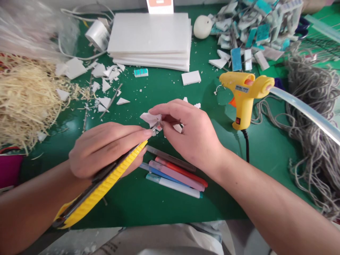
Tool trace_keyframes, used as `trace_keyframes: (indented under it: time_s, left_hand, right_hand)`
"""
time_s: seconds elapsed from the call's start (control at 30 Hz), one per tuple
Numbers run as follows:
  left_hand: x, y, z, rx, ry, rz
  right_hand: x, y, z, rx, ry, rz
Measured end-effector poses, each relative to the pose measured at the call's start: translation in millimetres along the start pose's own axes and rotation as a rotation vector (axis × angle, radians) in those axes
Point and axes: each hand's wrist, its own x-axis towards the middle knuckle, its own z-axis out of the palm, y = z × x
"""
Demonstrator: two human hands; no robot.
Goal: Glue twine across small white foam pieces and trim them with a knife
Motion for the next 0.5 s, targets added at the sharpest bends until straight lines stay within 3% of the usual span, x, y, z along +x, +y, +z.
trace_keyframes:
  time_s: [0.5]
  left_hand:
    - [-0.5, -0.8, -3.9, 0.015, 0.004, 0.018]
  right_hand:
    - [-2.0, -2.7, 0.7, -0.019, 0.034, 0.015]
